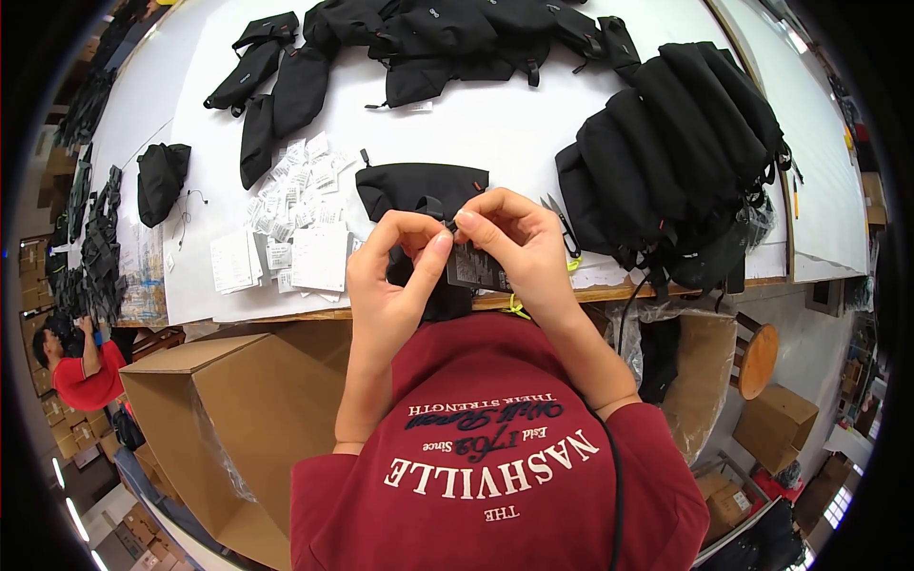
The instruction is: Inspecting and organizing black eyewear cases by adding small component parts and checking tags.
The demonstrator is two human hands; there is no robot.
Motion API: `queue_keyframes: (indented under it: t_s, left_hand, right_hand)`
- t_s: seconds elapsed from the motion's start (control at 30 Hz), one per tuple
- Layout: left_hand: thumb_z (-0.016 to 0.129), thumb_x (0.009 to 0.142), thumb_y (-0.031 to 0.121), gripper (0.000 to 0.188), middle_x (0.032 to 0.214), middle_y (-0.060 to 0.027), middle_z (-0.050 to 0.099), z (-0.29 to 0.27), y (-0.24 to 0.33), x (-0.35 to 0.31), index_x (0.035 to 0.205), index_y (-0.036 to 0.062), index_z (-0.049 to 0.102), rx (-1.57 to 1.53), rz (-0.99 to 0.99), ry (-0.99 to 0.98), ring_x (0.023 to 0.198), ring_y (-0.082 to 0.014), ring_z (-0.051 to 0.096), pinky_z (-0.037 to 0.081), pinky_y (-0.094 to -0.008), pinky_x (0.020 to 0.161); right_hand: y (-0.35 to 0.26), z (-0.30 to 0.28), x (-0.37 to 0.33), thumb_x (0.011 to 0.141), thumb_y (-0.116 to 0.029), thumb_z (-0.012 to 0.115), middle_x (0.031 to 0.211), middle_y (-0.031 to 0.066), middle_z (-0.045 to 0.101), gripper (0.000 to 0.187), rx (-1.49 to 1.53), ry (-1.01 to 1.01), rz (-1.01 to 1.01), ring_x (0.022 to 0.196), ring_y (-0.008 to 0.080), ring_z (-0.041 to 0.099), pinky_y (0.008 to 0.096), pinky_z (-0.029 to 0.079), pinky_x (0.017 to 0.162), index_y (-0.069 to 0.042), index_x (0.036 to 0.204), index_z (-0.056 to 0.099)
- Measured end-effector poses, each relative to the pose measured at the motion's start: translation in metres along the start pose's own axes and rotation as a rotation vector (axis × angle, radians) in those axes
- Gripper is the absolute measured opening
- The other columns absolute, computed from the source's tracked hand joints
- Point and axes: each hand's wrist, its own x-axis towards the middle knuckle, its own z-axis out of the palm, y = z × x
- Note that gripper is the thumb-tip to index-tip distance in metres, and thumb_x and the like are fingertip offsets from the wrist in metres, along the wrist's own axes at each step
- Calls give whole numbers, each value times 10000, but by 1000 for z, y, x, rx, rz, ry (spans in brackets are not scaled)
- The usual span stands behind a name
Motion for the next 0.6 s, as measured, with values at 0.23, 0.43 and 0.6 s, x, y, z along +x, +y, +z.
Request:
queue_keyframes:
  t_s: [0.23, 0.43, 0.6]
  left_hand:
    - [633, 859, 44, 44, 718, -4, 591, 1, 0, -1, 857, 6, 611, 0, 6, 19, 666, -62, 496, 399, -208, 632]
    - [634, 863, 46, 50, 722, -1, 589, 2, -3, -1, 862, 1, 614, -9, -11, 13, 665, -60, 486, 394, -204, 631]
    - [635, 866, 47, 51, 730, 1, 587, 2, -4, -1, 861, 0, 615, -21, -4, 26, 665, -57, 479, 389, -201, 630]
  right_hand:
    - [-1, 0, -3, 892, -127, 635, 777, 7, 627, 105, 71, -6, 43, 735, 58, 565, 195, 422, 678, -22, 889, 641]
    - [5, 2, -3, 878, -152, 667, 748, -6, 626, 125, 66, 39, -31, 688, 38, 555, 181, 427, 639, -29, 857, 651]
    - [7, -2, -3, 899, -106, 633, 810, 17, 623, 100, 13, 17, -7, 758, 71, 577, 207, 456, 721, -7, 908, 632]
